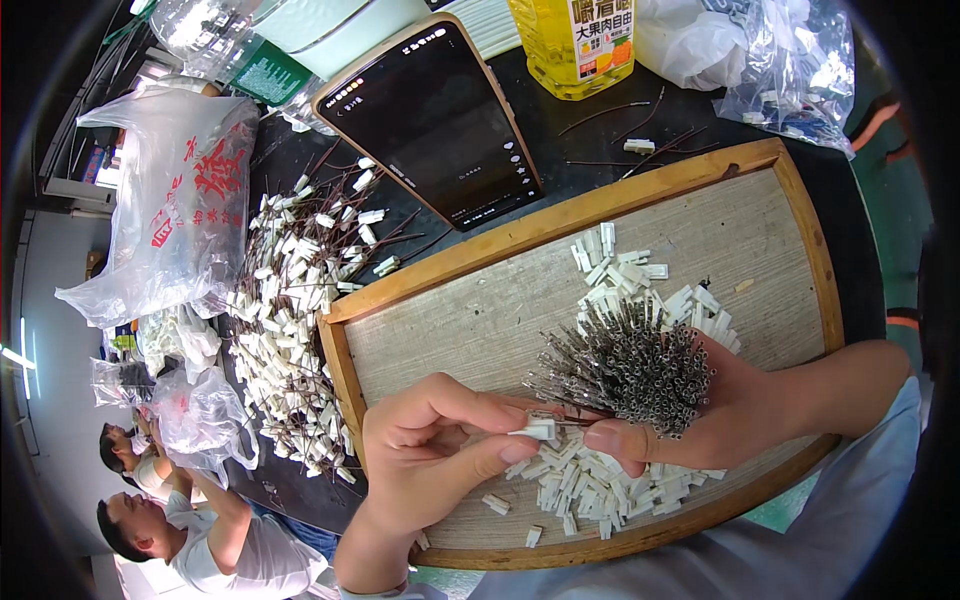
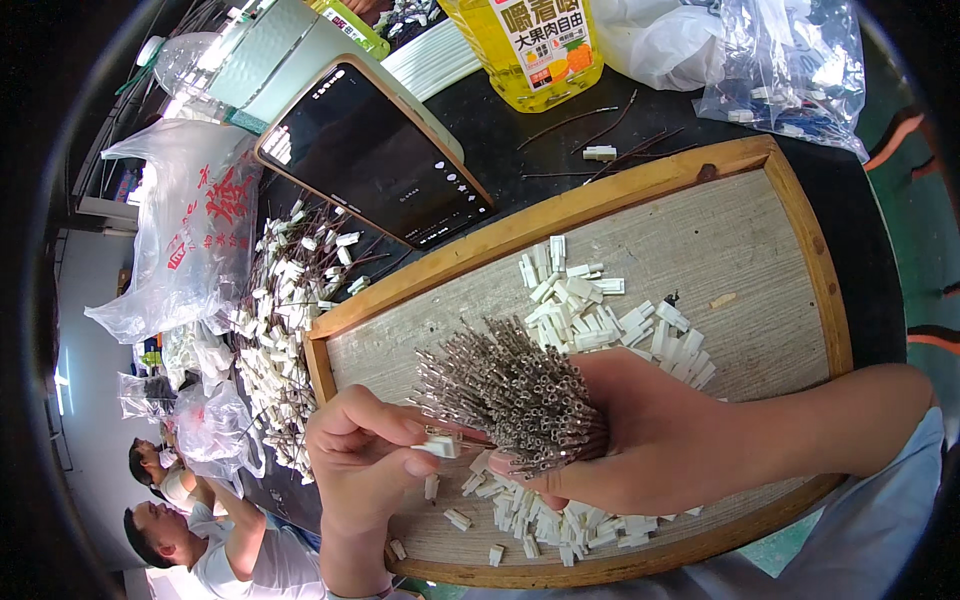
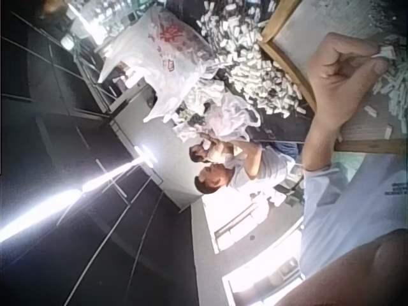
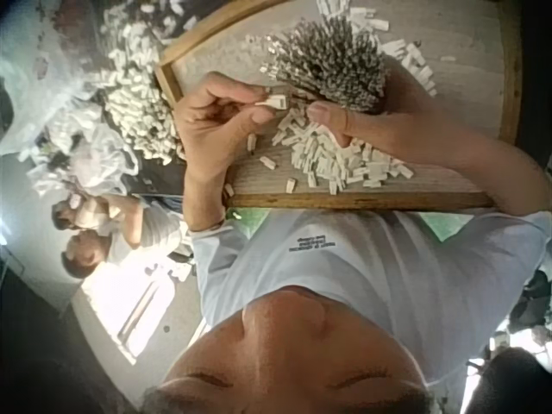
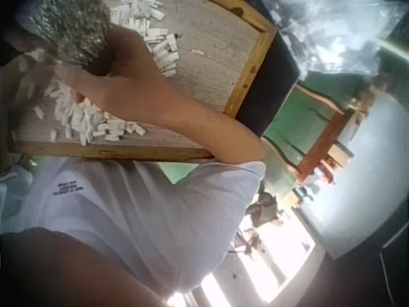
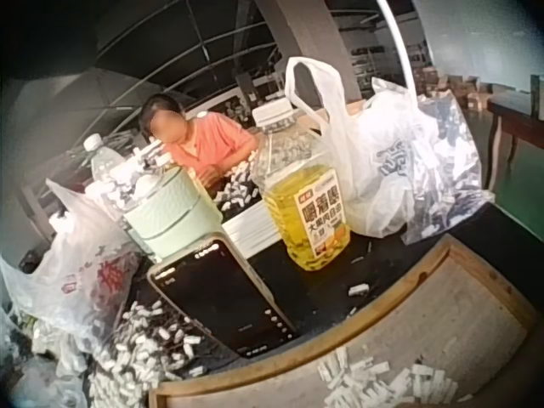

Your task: The person assembles small plastic housings onto bunches of wire terminals by hand.

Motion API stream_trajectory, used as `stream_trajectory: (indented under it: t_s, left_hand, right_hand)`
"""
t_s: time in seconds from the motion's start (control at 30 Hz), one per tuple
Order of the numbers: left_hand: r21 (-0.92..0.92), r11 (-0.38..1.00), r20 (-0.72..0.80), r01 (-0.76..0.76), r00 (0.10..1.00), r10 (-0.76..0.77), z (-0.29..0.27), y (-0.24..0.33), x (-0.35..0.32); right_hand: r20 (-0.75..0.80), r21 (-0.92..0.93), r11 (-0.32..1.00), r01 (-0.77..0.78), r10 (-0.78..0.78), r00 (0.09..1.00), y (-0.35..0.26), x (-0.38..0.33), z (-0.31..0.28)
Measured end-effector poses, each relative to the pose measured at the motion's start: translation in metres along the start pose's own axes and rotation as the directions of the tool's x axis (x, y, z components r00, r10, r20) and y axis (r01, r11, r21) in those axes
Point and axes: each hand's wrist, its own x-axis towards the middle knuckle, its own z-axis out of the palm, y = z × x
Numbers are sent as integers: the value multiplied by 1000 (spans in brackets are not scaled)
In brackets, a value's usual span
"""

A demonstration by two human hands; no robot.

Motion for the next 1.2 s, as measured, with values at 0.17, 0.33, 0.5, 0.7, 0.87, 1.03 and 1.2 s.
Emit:
stream_trajectory:
  t_s: [0.17,0.33,0.5,0.7,0.87,1.03,1.2]
  left_hand:
    - [64,997,-4,49,999,-49,1,0,1]
    - [133,991,41,30,999,-35,5,-4,1]
    - [226,974,74,34,996,-52,13,5,5]
    - [219,976,84,-11,996,-7,3,2,2]
    - [198,980,94,6,995,-25,2,4,1]
    - [212,971,-61,110,993,-99,9,5,1]
    - [548,829,120,-111,991,53,-4,10,9]
  right_hand:
    - [-23,136,986,93,-91,996,6,2,0]
    - [-35,-33,993,113,-114,993,7,1,0]
    - [-42,-81,970,229,-233,972,10,2,2]
    - [-62,-51,996,68,-71,996,4,0,1]
    - [77,34,988,152,-154,985,20,2,-8]
    - [63,29,986,165,-166,984,17,1,-6]
    - [1,10,993,114,-114,993,7,1,-1]
